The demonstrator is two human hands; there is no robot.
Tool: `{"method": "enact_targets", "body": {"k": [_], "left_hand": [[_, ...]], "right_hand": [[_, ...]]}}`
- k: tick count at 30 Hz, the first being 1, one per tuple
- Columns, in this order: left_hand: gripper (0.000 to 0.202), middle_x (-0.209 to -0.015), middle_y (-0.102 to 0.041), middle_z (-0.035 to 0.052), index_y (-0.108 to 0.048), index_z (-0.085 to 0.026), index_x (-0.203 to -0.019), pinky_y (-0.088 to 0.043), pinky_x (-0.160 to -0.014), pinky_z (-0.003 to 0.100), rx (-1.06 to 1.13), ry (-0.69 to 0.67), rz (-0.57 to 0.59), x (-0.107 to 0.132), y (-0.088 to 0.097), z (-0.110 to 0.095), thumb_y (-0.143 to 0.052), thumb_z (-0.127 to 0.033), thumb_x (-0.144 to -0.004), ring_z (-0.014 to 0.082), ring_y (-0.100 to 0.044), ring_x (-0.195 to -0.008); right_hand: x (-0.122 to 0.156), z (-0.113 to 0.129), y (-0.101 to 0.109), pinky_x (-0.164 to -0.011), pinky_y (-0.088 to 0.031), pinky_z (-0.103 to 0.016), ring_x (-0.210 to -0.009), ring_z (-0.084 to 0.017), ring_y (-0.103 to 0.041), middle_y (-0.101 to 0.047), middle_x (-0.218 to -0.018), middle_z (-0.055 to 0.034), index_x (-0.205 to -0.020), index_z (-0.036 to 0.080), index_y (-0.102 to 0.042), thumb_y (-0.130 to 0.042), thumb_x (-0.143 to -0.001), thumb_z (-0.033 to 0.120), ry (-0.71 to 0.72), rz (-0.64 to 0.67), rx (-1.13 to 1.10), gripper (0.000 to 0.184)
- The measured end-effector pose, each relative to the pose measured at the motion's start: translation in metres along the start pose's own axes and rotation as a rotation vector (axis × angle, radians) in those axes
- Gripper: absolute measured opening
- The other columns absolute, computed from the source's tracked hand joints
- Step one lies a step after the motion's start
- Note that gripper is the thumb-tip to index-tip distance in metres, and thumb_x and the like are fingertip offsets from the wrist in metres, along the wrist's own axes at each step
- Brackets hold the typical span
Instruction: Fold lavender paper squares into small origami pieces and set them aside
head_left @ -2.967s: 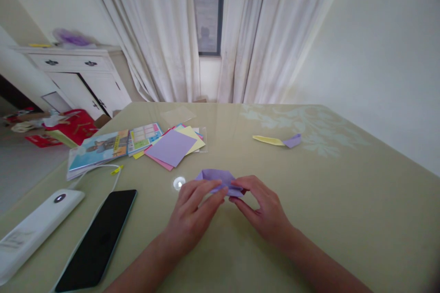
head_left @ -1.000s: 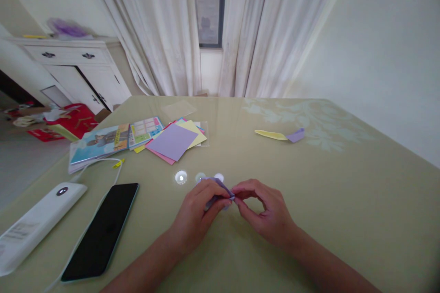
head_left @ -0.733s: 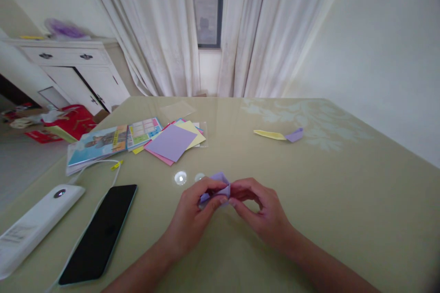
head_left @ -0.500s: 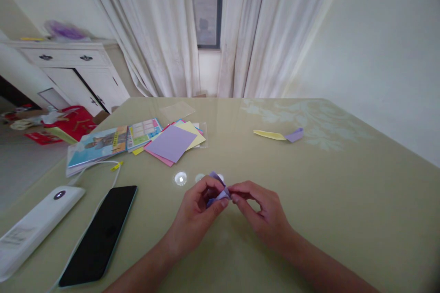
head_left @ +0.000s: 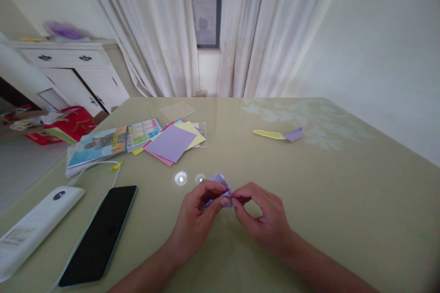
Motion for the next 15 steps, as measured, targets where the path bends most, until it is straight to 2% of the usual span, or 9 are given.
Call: {"method": "enact_targets", "body": {"k": [6, 10, 13, 15], "left_hand": [[0.016, -0.088, -0.069, 0.0006, -0.074, -0.022, -0.097, -0.051, -0.075, 0.024, -0.111, -0.027, -0.001, 0.0008, -0.0001, -0.0044, -0.072, -0.036, -0.102, 0.0152, -0.064, -0.082], [0.013, -0.092, -0.069, 0.0009, -0.074, -0.022, -0.101, -0.050, -0.078, 0.025, -0.088, -0.020, 0.028, 0.0013, -0.0026, -0.0032, -0.073, -0.035, -0.101, 0.0157, -0.065, -0.086], [0.008, -0.093, -0.070, 0.0006, -0.073, -0.023, -0.101, -0.050, -0.079, 0.025, -0.103, -0.046, 0.041, 0.0019, -0.0035, -0.0045, -0.077, -0.030, -0.098, 0.0158, -0.065, -0.087], [0.008, -0.093, -0.069, 0.0004, -0.072, -0.023, -0.100, -0.050, -0.079, 0.025, -0.115, -0.057, 0.037, 0.0017, -0.0034, -0.0049, -0.078, -0.026, -0.096, 0.0157, -0.064, -0.086]], "right_hand": [[0.0028, -0.0025, -0.0018, -0.068, -0.058, -0.022, -0.069, -0.013, -0.071, -0.073, -0.083, 0.0000, -0.100, 0.022, -0.069, -0.067, -0.096, 0.011, -0.054, -0.006, -0.020, 0.012], [0.0045, -0.0026, -0.0020, -0.072, -0.060, -0.022, -0.074, -0.013, -0.073, -0.075, -0.092, -0.0011, -0.117, 0.023, -0.069, -0.067, -0.096, 0.010, -0.067, -0.007, -0.066, 0.025], [0.0029, -0.0001, 0.0006, -0.075, -0.061, -0.024, -0.080, -0.014, -0.073, -0.075, -0.101, -0.0031, -0.132, 0.025, -0.066, -0.064, -0.098, 0.008, -0.024, -0.008, -0.100, 0.038], [0.0000, 0.0043, 0.0022, -0.079, -0.061, -0.026, -0.087, -0.016, -0.073, -0.075, -0.104, -0.0046, -0.130, 0.026, -0.067, -0.062, -0.099, 0.005, 0.036, 0.014, -0.089, 0.038]]}}
Point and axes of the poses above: each hand's wrist, its own x-axis away from the middle knuckle, its own y-axis out of the back of the hand, z = x × y, the point moved 10 cm from there along -x, towards the middle knuckle
